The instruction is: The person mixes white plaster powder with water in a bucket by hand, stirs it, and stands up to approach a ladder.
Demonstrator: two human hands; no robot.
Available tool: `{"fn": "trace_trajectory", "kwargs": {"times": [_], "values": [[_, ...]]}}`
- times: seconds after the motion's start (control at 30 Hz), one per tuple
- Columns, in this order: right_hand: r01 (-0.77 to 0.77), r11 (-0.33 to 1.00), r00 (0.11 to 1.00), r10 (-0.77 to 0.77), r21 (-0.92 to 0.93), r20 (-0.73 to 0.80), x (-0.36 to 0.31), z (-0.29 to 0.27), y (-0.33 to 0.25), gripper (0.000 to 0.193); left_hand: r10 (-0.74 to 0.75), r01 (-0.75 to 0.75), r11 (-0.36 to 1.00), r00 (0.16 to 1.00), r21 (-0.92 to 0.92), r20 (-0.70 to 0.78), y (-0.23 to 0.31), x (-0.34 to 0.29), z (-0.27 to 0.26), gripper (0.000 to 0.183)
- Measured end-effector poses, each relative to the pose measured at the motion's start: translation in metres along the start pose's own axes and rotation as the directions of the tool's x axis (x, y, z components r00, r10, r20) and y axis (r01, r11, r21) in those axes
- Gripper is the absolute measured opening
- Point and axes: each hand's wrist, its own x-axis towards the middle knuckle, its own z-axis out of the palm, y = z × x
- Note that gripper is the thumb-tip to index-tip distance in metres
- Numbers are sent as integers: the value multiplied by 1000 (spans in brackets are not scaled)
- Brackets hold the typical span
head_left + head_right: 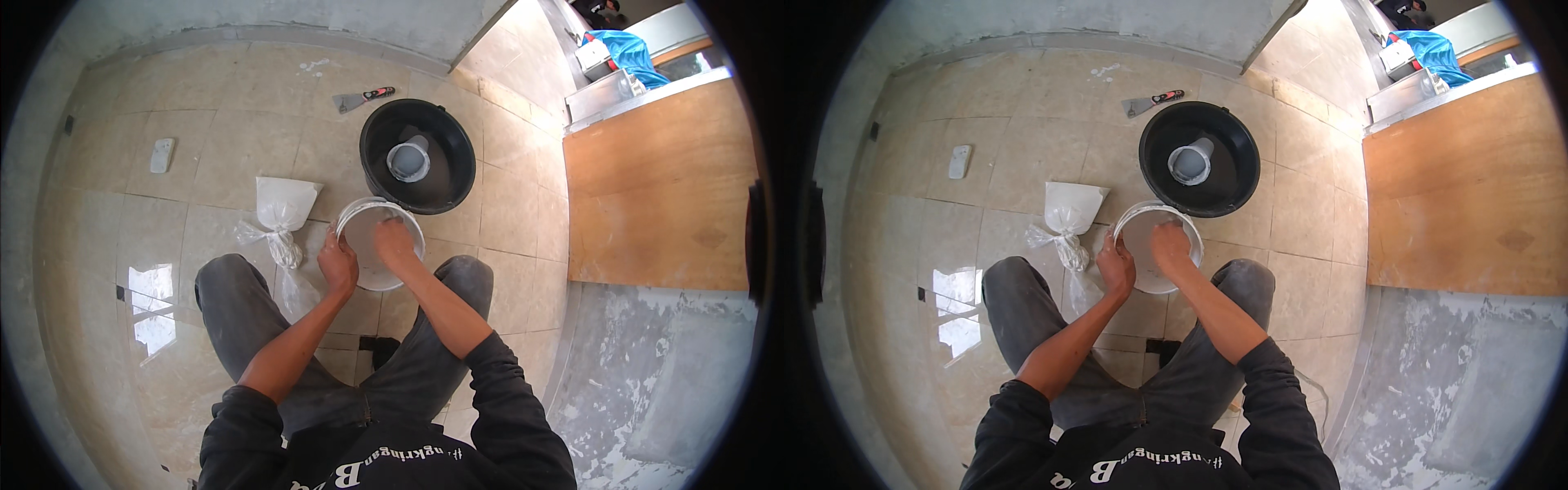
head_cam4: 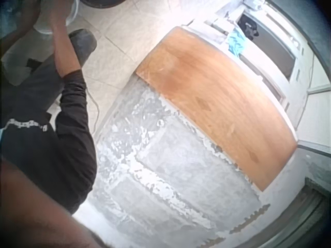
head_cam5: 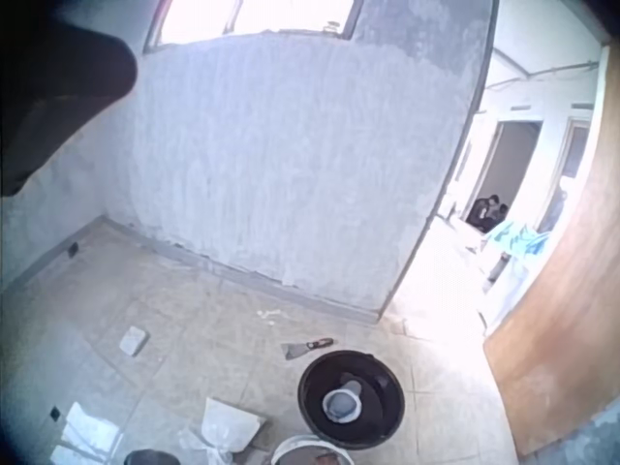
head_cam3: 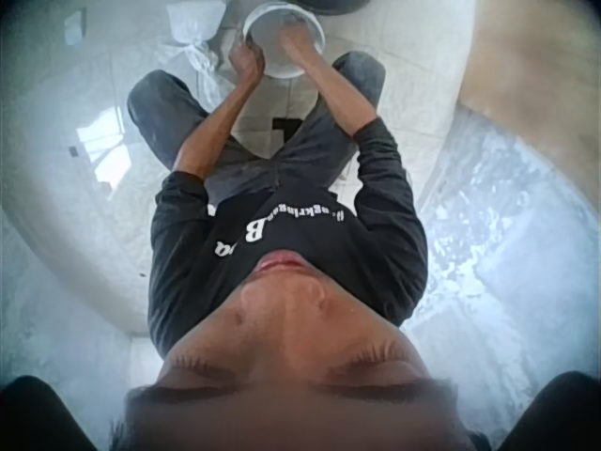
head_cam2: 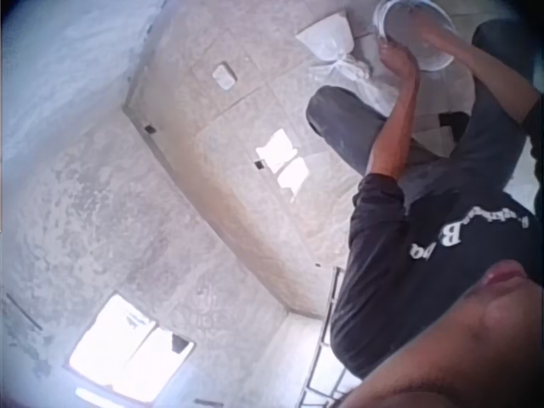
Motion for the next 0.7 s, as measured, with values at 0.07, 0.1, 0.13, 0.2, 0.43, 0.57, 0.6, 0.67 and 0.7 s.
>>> {"fn": "trace_trajectory", "kwargs": {"times": [0.07,0.1,0.13,0.2,0.43,0.57,0.6,0.67,0.7], "values": [[94,994,991,-88,-56,96,-7,7,7,19,7,-7,1000,1000,-18,-2,4,0,1,26],[151,987,964,-137,-45,228,-6,10,11,19,10,-10,1000,1000,-26,-3,6,0,1,26],[209,978,915,-187,-24,359,-8,1,3,19,-1,2,1000,1000,-21,2,5,0,1,26],[275,960,878,-272,51,393,-8,-1,-6,18,-24,24,1000,1000,-11,11,3,0,0,26],[51,999,998,-51,19,-24,2,-5,5,19,-3,3,1000,1000,-15,13,6,-2,-1,26],[173,985,979,-171,-12,115,-9,10,11,16,35,-35,999,999,-17,-20,5,-2,2,26],[202,979,953,-199,8,229,-7,12,14,16,49,-49,999,998,-23,-30,5,-2,4,26],[260,964,853,-260,64,452,-8,-12,-6,17,29,-29,1000,999,-9,-22,4,-2,1,26],[236,966,892,-258,105,370,-7,-11,-8,18,20,-20,1000,1000,-6,-17,6,-2,0,26]]}}
